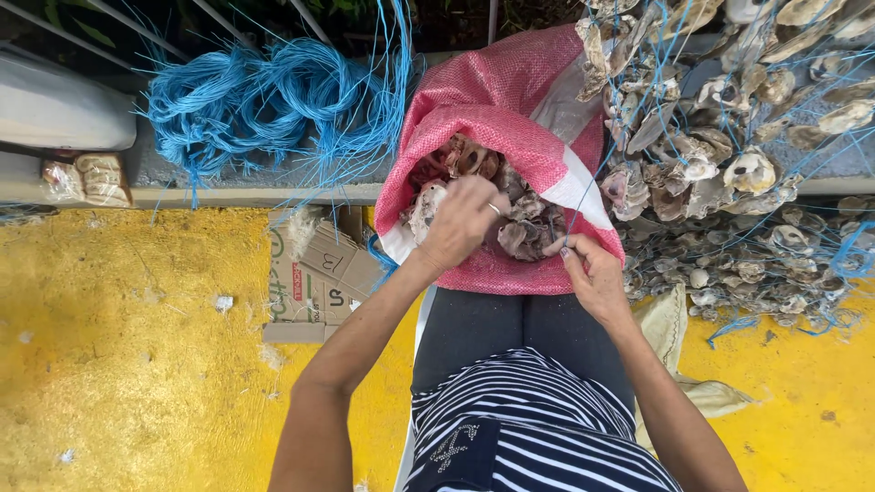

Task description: Threading oyster shells onto a blue plastic string for aquaculture use.

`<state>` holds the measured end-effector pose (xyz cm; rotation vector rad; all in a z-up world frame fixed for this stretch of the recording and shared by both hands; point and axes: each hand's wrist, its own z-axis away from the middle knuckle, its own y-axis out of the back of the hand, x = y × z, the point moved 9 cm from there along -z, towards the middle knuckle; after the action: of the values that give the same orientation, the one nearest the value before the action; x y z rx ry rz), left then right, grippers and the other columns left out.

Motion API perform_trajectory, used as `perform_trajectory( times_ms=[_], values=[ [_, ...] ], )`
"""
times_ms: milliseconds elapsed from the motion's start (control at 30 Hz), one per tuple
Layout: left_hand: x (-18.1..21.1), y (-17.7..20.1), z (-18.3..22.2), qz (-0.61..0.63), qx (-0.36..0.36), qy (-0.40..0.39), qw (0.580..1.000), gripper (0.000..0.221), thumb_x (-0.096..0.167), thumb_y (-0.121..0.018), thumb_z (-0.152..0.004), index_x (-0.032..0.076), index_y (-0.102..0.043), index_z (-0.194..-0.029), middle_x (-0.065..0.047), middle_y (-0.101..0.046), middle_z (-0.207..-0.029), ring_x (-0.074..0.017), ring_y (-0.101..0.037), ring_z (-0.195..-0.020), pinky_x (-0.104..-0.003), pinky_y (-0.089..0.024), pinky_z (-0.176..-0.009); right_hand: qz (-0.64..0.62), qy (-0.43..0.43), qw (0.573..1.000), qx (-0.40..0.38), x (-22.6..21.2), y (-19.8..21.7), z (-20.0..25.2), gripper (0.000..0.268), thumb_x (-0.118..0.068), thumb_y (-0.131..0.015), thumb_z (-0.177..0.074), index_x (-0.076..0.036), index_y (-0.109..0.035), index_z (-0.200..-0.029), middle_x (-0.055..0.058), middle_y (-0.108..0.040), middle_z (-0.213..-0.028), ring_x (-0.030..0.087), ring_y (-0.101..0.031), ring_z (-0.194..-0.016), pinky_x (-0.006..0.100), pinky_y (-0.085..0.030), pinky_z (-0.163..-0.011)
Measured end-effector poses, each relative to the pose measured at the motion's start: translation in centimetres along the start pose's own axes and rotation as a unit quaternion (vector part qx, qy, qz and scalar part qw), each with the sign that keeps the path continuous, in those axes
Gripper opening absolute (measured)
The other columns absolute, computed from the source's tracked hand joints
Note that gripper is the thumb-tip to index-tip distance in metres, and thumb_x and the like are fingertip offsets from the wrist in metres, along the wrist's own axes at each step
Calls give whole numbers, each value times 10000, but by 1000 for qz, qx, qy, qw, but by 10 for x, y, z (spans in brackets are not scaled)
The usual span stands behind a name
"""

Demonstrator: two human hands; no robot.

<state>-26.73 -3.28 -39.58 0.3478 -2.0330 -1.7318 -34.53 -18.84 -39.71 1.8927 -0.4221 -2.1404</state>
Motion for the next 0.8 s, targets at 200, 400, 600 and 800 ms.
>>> perform_trajectory(
  times_ms=[200, 400, 600, 800],
  values=[
    [-17, 12, 4, -85, 133, 38, 987, 228, 33, -671, -844, 53, -655, -1071, -93, -597, -1046, -221, -549, -1048, -391, -474, -867, 1, -15, 1000, 7, -2, 2, -1, 194, -2, -544, -992, -18, -716, -1081, 69, -739, -1021, 140, -673, -970, 283, -510, -913],
    [-31, 57, 7, 83, 246, 152, 954, 268, 62, -738, -692, 60, -611, -928, -101, -649, -1079, -242, -583, -1043, -399, -479, -834, -147, -36, 988, 16, 6, 14, 6, 208, -3, -504, -1039, 11, -696, -1118, 77, -741, -1080, 61, -587, -887, 226, -485, -844],
    [-63, -40, 24, 529, 217, 356, 739, 236, 53, -810, -843, 10, -628, -988, -59, -647, -890, -116, -600, -812, -275, -514, -704, -232, -25, 971, 61, -20, 26, 10, 140, -55, -411, -1112, -9, -542, -1129, 175, -746, -1064, 126, -628, -771, 259, -541, -687],
    [-43, -10, 19, 693, 315, 305, 572, 529, -33, -713, -800, 36, -461, -1260, -24, -663, -1085, -103, -664, -985, -243, -564, -858, -270, 55, 954, 119, -73, 50, 24, 126, -73, -371, -1144, 19, -452, -1173, 272, -689, -1086, 302, -742, -920, 401, -641, -842]
  ],
)
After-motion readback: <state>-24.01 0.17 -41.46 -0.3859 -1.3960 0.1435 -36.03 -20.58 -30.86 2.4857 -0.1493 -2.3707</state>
